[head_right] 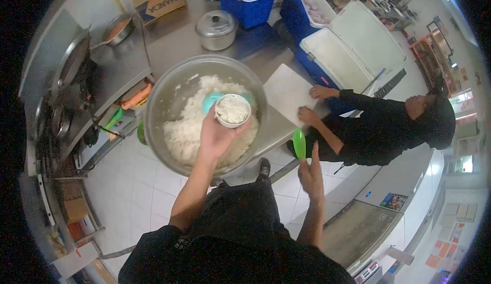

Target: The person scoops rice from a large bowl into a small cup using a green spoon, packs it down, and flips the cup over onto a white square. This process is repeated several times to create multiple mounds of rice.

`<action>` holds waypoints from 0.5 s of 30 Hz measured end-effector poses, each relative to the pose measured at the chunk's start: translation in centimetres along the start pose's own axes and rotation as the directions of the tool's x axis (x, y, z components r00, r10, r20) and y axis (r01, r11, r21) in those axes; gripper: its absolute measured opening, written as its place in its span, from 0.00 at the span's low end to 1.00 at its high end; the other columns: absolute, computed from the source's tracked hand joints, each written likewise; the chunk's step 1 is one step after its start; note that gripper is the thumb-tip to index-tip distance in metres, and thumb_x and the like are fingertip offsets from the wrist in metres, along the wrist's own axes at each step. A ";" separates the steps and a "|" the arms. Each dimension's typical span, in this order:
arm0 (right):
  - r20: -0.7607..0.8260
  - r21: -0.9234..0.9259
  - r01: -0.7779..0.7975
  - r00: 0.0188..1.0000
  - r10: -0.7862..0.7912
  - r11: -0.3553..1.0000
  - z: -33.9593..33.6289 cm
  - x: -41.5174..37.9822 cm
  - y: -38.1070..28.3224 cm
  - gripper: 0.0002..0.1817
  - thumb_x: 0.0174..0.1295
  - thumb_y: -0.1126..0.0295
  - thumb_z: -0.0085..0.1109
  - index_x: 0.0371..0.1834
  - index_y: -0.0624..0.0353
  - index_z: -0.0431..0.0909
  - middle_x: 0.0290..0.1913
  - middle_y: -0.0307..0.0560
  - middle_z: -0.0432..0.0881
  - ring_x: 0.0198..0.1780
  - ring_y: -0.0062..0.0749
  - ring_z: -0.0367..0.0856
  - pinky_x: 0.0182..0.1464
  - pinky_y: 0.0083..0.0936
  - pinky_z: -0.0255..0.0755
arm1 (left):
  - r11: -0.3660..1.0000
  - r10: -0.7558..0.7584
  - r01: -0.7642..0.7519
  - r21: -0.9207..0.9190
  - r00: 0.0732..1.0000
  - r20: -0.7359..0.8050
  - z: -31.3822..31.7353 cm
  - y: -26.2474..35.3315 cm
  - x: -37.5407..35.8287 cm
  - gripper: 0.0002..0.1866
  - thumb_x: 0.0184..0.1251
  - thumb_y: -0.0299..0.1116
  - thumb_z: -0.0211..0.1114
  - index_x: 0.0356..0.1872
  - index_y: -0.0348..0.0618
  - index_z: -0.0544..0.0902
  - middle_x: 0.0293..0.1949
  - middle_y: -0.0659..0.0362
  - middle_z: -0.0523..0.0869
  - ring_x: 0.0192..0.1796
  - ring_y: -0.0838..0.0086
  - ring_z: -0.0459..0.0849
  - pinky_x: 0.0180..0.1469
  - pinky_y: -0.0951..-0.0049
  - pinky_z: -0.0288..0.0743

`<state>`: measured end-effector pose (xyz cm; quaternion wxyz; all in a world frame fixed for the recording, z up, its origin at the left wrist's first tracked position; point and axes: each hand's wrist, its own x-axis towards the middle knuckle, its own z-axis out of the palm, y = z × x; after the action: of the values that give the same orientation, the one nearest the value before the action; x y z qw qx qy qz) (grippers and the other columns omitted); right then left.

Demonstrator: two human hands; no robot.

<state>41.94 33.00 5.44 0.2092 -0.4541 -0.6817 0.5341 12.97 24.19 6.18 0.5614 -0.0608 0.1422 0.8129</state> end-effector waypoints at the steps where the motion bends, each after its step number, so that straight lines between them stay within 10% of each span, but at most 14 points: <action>1: -0.006 0.031 -0.105 0.994 0.105 0.994 -1.4 -0.5 3.1 0.36 0.74 0.66 0.47 0.80 0.57 0.41 0.20 0.30 0.66 0.18 0.13 0.62 0.19 0.16 0.60 | 0.999 -0.019 0.019 -0.045 1.000 0.012 0.8 -2.2 1.6 0.23 0.80 0.47 0.40 0.64 0.43 0.69 0.64 0.49 0.74 0.66 0.54 0.72 0.67 0.42 0.67; 9: -0.117 0.127 -0.632 0.756 0.644 0.764 -10.0 -2.7 27.9 0.36 0.72 0.57 0.53 0.75 0.64 0.50 0.18 0.35 0.69 0.16 0.18 0.67 0.15 0.20 0.61 | 0.996 0.084 -0.085 0.005 0.982 -0.170 -5.8 -19.0 25.4 0.21 0.77 0.48 0.49 0.57 0.43 0.74 0.53 0.52 0.80 0.59 0.58 0.77 0.58 0.57 0.75; 10: -0.140 0.148 -0.643 0.738 0.660 0.751 -11.2 -3.9 30.3 0.38 0.71 0.54 0.55 0.75 0.65 0.50 0.19 0.35 0.71 0.16 0.19 0.68 0.15 0.20 0.61 | 0.790 0.406 -0.215 0.574 0.885 -0.227 -6.7 -20.3 27.9 0.20 0.74 0.46 0.54 0.56 0.44 0.75 0.52 0.52 0.81 0.58 0.57 0.77 0.58 0.58 0.74; 11: -0.173 0.162 -0.656 0.716 0.676 0.737 -12.4 -5.2 31.5 0.38 0.71 0.54 0.54 0.74 0.65 0.50 0.19 0.36 0.71 0.16 0.19 0.68 0.15 0.21 0.61 | 0.296 0.677 -0.160 0.942 0.731 -0.089 -7.5 -21.5 30.0 0.19 0.71 0.44 0.58 0.56 0.44 0.76 0.50 0.52 0.82 0.58 0.55 0.76 0.58 0.58 0.73; 13: -0.159 0.135 -0.683 0.700 0.696 0.718 -14.4 -6.9 33.3 0.37 0.72 0.54 0.53 0.74 0.65 0.50 0.18 0.36 0.70 0.16 0.19 0.68 0.15 0.21 0.61 | -0.465 0.562 -0.076 0.882 0.745 0.361 -9.2 -22.9 32.6 0.24 0.64 0.38 0.66 0.61 0.45 0.75 0.55 0.45 0.78 0.61 0.50 0.72 0.64 0.54 0.67; 15: -0.142 0.274 -0.709 0.638 0.757 0.649 -15.5 -8.2 33.9 0.35 0.72 0.55 0.52 0.73 0.65 0.53 0.18 0.36 0.70 0.15 0.21 0.68 0.15 0.22 0.61 | -0.704 0.284 -0.087 0.705 0.875 0.392 -13.5 -23.8 34.4 0.30 0.60 0.37 0.68 0.66 0.46 0.72 0.61 0.38 0.71 0.63 0.44 0.67 0.69 0.53 0.61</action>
<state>71.39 35.02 -18.79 0.0983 -0.7316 -0.3510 0.5761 21.85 58.76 -19.47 0.0616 0.4663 0.8237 0.3168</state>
